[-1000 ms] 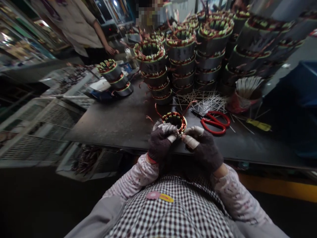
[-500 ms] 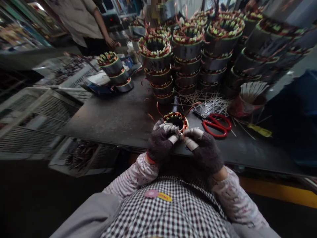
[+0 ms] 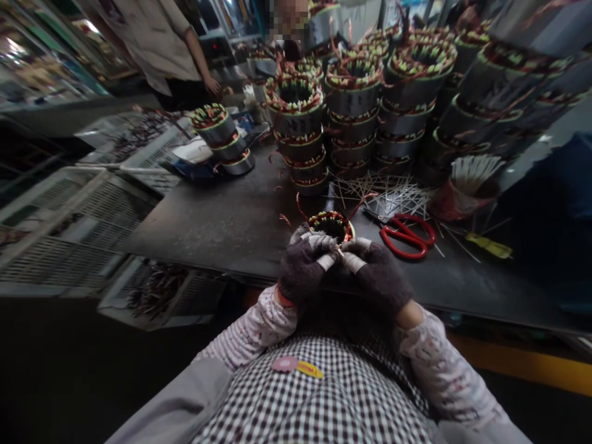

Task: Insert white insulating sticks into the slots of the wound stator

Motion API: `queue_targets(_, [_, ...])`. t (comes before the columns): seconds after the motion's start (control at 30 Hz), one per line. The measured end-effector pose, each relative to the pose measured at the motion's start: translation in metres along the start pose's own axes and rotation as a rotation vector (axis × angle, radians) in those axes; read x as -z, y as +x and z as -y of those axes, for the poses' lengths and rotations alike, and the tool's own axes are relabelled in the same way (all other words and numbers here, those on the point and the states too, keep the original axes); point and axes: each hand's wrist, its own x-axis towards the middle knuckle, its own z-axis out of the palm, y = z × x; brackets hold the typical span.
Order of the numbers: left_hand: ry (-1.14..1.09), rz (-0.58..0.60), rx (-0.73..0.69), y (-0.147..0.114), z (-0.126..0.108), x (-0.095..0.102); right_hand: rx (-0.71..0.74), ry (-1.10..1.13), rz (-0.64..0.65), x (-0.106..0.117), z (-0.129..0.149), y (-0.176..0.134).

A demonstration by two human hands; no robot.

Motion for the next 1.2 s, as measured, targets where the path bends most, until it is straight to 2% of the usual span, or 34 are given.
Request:
queue_targets(0.07, [-0.017, 0.018, -0.013, 0.001, -0.001, 0.002, 0.148, -0.143, -0.045, 0.0, -0.003, 0.003])
queue_targets(0.17, [-0.042, 0.045, -0.017, 0.003, -0.003, 0.004, 0.455, -0.388, -0.16, 0.001, -0.004, 0.004])
queue_targets(0.23, [-0.04, 0.057, 0.007, 0.004, -0.004, 0.005, 0.636, -0.478, -0.178, 0.002, 0.001, 0.004])
queue_targets(0.33, [-0.034, 0.077, 0.037, 0.004, -0.007, 0.005, 0.762, -0.478, -0.206, 0.004, 0.016, -0.001])
queue_targets(0.47, [0.002, 0.086, 0.007, 0.003, -0.008, 0.01, 0.642, -0.223, -0.213, 0.006, 0.031, -0.004])
queue_targets(0.53, [0.021, 0.124, -0.03, 0.002, -0.006, 0.015, 0.554, -0.012, -0.232, 0.003, 0.026, -0.002])
queue_targets(0.6, [0.029, 0.162, -0.104, 0.003, -0.002, 0.02, 0.398, 0.17, -0.15, -0.001, 0.016, -0.004])
queue_targets(0.7, [0.043, 0.148, -0.208, 0.003, 0.004, 0.022, 0.159, 0.161, 0.013, -0.005, 0.003, -0.024])
queue_targets(0.77, [0.047, 0.124, -0.214, 0.003, 0.005, 0.021, 0.073, 0.082, 0.015, -0.004, 0.005, -0.042])
queue_targets(0.83, [0.04, 0.137, -0.212, 0.002, 0.004, 0.018, 0.024, 0.098, 0.008, -0.003, 0.018, -0.05])
queue_targets(0.9, [0.046, 0.171, -0.237, 0.001, 0.003, 0.012, 0.032, 0.153, -0.026, -0.008, 0.036, -0.039])
queue_targets(0.97, [0.088, 0.169, -0.277, -0.002, 0.002, 0.007, 0.085, 0.189, -0.143, -0.021, 0.049, -0.01])
queue_targets(1.07, [0.166, 0.143, -0.35, -0.004, 0.007, 0.008, 0.156, 0.285, -0.251, -0.039, 0.05, 0.037])
queue_targets(1.13, [0.213, 0.134, -0.393, -0.001, 0.018, 0.018, 0.214, 0.263, -0.329, -0.03, 0.042, 0.052])
queue_targets(1.2, [0.253, 0.168, -0.454, 0.008, 0.032, 0.032, 0.262, 0.165, -0.431, 0.002, 0.032, 0.052])
